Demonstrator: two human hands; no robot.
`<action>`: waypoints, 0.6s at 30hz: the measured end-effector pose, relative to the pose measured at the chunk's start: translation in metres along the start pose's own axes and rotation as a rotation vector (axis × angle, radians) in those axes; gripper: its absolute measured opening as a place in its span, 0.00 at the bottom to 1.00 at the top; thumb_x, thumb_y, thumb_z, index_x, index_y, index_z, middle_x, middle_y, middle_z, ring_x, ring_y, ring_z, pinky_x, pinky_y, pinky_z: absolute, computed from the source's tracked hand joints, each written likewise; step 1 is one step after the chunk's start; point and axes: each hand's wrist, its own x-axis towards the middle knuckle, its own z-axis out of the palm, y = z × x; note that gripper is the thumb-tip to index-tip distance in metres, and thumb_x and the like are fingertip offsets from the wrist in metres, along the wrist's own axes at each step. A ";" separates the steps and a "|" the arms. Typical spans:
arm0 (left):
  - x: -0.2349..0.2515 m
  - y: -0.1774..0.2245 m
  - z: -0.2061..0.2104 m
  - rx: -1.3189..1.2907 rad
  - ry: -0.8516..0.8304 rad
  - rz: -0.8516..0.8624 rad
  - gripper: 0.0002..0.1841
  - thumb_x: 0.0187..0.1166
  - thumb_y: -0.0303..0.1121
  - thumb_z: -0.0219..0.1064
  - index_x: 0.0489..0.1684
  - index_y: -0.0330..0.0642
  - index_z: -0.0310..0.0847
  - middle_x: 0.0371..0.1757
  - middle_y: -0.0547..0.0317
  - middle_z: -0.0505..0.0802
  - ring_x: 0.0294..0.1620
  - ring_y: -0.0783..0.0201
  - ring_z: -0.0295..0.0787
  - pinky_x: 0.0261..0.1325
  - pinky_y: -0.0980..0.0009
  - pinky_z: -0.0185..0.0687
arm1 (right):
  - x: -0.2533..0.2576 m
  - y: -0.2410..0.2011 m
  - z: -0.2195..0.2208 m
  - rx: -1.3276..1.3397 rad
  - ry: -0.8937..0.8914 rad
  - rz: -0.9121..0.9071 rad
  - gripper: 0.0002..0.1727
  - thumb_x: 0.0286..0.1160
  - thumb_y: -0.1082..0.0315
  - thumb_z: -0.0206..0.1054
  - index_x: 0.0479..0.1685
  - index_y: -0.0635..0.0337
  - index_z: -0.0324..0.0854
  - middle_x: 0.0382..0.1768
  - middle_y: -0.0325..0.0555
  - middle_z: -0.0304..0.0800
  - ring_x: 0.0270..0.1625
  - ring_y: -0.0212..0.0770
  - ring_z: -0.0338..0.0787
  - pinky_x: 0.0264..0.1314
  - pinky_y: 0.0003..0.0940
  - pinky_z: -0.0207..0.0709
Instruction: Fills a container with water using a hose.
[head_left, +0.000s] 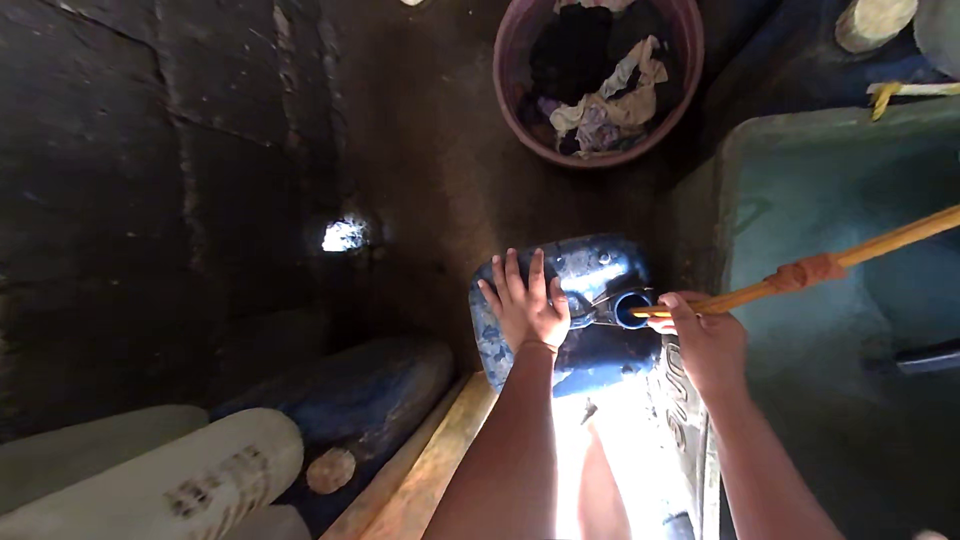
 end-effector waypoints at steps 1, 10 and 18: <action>0.000 0.000 -0.001 -0.001 -0.010 0.002 0.29 0.85 0.50 0.45 0.80 0.53 0.78 0.84 0.34 0.74 0.91 0.31 0.58 0.86 0.27 0.41 | 0.001 -0.002 -0.001 0.009 -0.013 0.027 0.10 0.85 0.70 0.64 0.49 0.69 0.86 0.35 0.46 0.95 0.36 0.31 0.96 0.47 0.28 0.91; 0.001 -0.004 -0.007 0.010 -0.108 0.013 0.29 0.88 0.50 0.46 0.86 0.54 0.71 0.90 0.39 0.68 0.94 0.35 0.51 0.88 0.28 0.37 | 0.013 -0.007 -0.009 -0.024 -0.109 0.187 0.20 0.90 0.54 0.62 0.56 0.63 0.87 0.39 0.51 0.96 0.41 0.43 0.98 0.54 0.45 0.90; -0.005 -0.044 -0.069 -0.134 -0.154 0.120 0.27 0.80 0.36 0.67 0.81 0.47 0.77 0.89 0.34 0.67 0.93 0.30 0.49 0.89 0.27 0.40 | 0.017 -0.003 -0.007 -0.071 -0.198 0.182 0.21 0.91 0.54 0.60 0.60 0.64 0.85 0.43 0.55 0.94 0.45 0.47 0.96 0.57 0.50 0.86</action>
